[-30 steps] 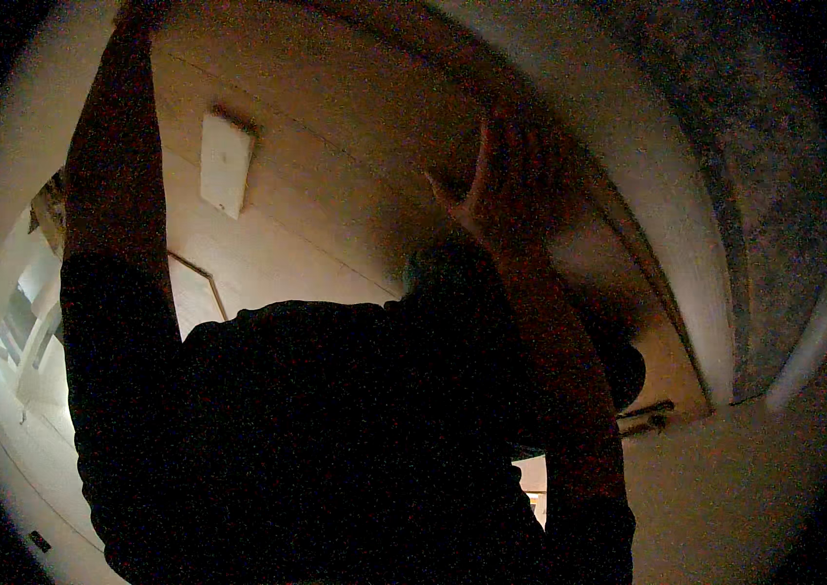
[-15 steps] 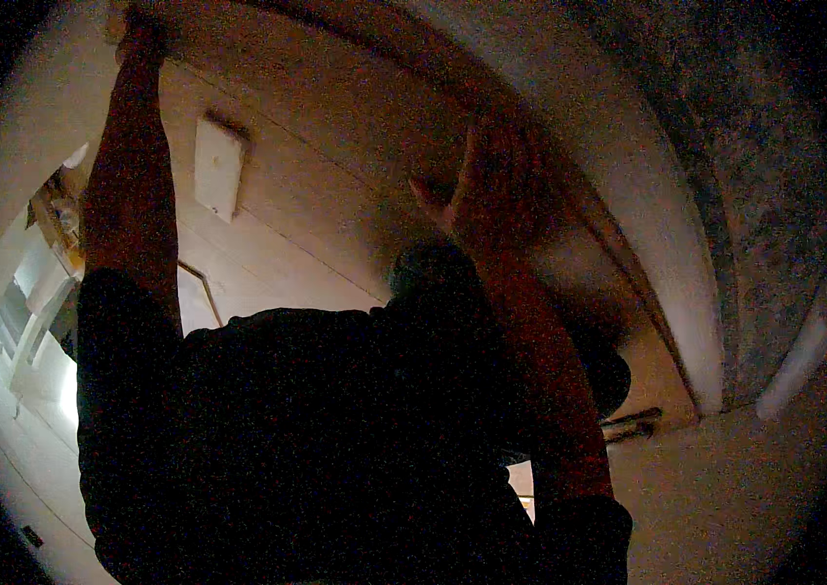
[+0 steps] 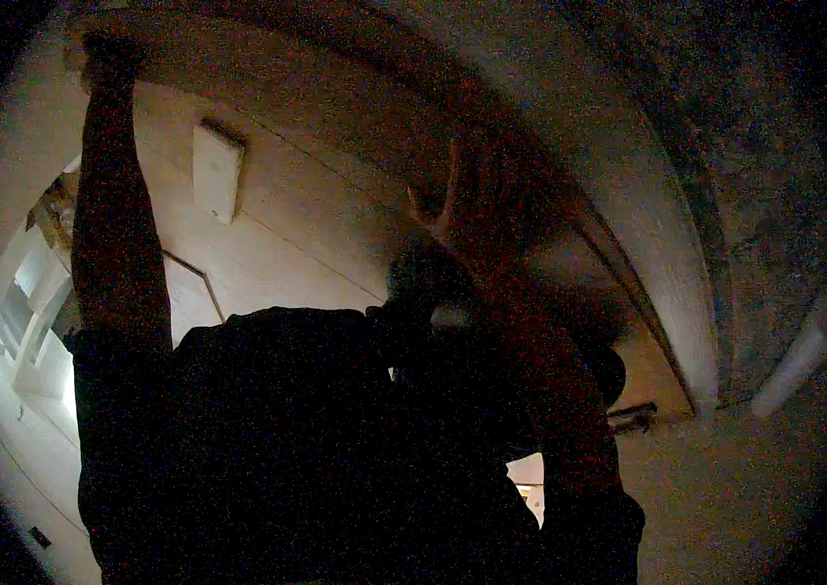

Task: The person installs hardwood flooring planks in a room, using a hammer and a tapping block to secure the planks into place. The person also uses a utility knife to trim a piece of wood and a pencil to mark a plank.

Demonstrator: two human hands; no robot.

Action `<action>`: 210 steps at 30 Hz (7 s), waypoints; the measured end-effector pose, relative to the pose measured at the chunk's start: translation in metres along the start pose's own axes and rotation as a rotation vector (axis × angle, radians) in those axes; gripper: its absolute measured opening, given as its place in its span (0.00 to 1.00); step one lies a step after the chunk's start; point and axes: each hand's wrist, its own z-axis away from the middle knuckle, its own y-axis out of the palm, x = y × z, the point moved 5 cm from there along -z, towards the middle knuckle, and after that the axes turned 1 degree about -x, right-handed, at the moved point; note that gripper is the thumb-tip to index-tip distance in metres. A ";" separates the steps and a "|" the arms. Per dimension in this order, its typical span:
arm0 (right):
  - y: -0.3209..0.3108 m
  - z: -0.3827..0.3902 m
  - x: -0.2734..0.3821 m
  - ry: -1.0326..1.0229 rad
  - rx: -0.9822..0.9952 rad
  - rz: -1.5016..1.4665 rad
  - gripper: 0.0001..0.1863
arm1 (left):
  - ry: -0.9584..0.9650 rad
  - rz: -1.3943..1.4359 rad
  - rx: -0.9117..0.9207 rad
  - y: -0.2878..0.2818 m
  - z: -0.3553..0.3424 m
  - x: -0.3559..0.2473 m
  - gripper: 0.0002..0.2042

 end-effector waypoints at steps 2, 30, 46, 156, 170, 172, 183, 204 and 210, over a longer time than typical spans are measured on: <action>0.005 -0.004 0.006 0.056 0.095 -0.035 0.46 | 0.036 -0.119 -0.008 -0.008 -0.009 0.013 0.36; 0.016 -0.017 0.031 0.118 0.197 -0.111 0.48 | 0.143 -0.295 -0.030 0.048 -0.033 -0.005 0.28; 0.020 -0.016 0.046 0.066 0.187 -0.034 0.46 | 0.215 -0.354 -0.065 0.060 -0.016 -0.037 0.23; -0.168 0.316 -0.215 0.474 0.652 -0.094 0.59 | 1.241 0.023 0.106 -0.031 0.351 -0.293 0.26; -0.164 0.288 -0.276 0.456 0.822 0.206 0.49 | 1.267 0.032 0.116 -0.021 0.335 -0.336 0.27; -0.163 0.287 -0.285 0.481 0.764 0.238 0.55 | 1.274 0.039 0.118 -0.016 0.331 -0.347 0.27; -0.158 0.292 -0.297 0.467 0.988 0.485 0.63 | 1.295 -0.050 -0.008 -0.037 0.342 -0.340 0.35; -0.178 0.289 -0.296 0.569 0.567 0.178 0.36 | 1.347 -0.172 -0.089 -0.079 0.349 -0.324 0.41; -0.174 0.276 -0.291 0.634 0.770 0.212 0.36 | 1.329 0.097 0.097 -0.076 0.324 -0.318 0.39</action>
